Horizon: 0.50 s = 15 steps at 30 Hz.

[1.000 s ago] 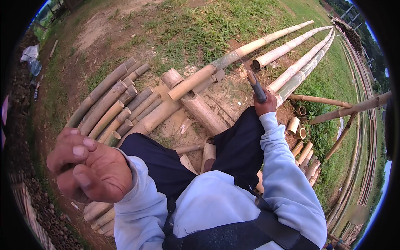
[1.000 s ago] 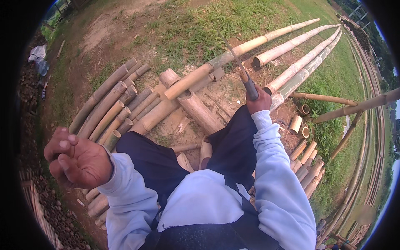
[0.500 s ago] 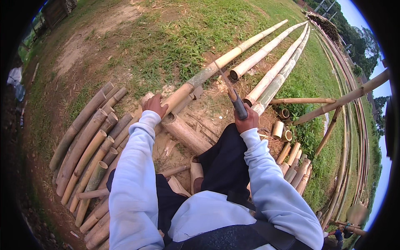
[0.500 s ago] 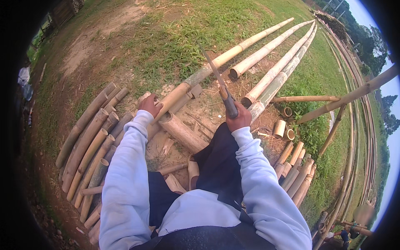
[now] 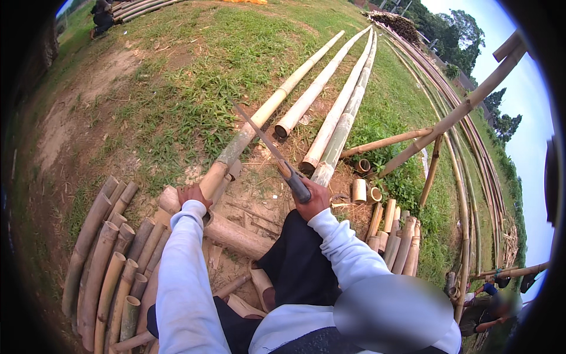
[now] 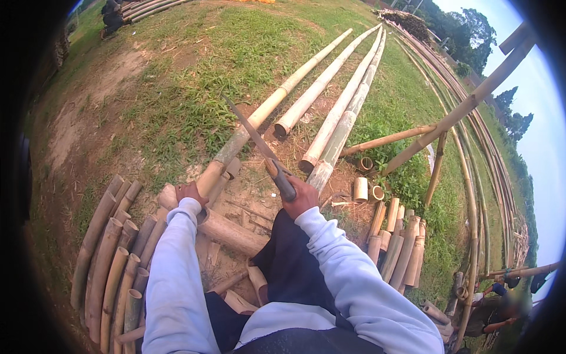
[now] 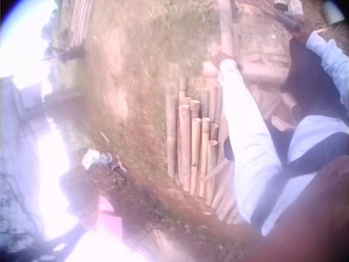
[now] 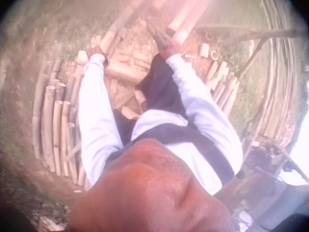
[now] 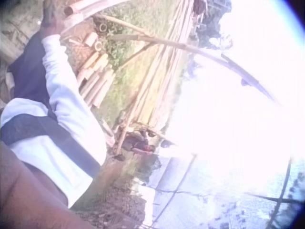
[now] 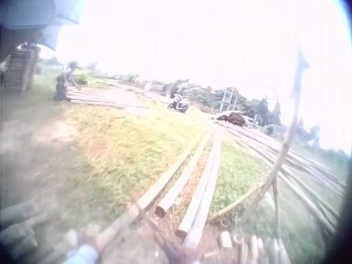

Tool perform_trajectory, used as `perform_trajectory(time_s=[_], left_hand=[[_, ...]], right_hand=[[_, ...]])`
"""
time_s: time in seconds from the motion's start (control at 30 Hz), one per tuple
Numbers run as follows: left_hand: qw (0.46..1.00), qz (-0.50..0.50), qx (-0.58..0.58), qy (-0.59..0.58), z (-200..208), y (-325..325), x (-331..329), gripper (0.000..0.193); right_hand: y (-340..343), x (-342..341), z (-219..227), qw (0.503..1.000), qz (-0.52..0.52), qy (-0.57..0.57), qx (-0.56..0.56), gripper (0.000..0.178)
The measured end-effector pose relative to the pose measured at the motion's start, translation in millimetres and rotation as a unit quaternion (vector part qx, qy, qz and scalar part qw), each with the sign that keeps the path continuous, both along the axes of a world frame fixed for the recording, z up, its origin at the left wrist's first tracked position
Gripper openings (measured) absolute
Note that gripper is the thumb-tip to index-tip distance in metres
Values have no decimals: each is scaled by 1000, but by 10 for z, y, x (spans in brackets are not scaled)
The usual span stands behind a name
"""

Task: The person sits on the ground and uses a machete to repeatedly strike and cut bamboo poles into shorter sections. The cut pieces are placed in a pile nearby.

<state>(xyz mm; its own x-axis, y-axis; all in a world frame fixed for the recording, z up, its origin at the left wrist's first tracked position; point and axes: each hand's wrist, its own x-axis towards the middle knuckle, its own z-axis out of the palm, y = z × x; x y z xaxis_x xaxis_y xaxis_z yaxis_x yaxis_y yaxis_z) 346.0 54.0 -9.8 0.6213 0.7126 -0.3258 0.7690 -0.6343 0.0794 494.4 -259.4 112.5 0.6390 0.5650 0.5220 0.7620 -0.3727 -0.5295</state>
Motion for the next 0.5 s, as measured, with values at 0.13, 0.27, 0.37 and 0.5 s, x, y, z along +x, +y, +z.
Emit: perform_trajectory(time_s=[0.13,0.27,0.37,0.5], left_hand=[[999,-13,-7,-28,260,-121,-232,74],[998,-31,40,-24,670,-93,-1042,65],[998,-27,17,-58,847,-47,-1883,67],[996,28,-65,53,950,-60,-3036,75]], right_hand=[[-46,28,-21,999,-4,35,-26,23],[-28,-49,-57,999,-8,30,-27,17],[-27,-72,20,1000,-7,22,4,16],[-34,-15,-11,999,9,-5,32,15]])
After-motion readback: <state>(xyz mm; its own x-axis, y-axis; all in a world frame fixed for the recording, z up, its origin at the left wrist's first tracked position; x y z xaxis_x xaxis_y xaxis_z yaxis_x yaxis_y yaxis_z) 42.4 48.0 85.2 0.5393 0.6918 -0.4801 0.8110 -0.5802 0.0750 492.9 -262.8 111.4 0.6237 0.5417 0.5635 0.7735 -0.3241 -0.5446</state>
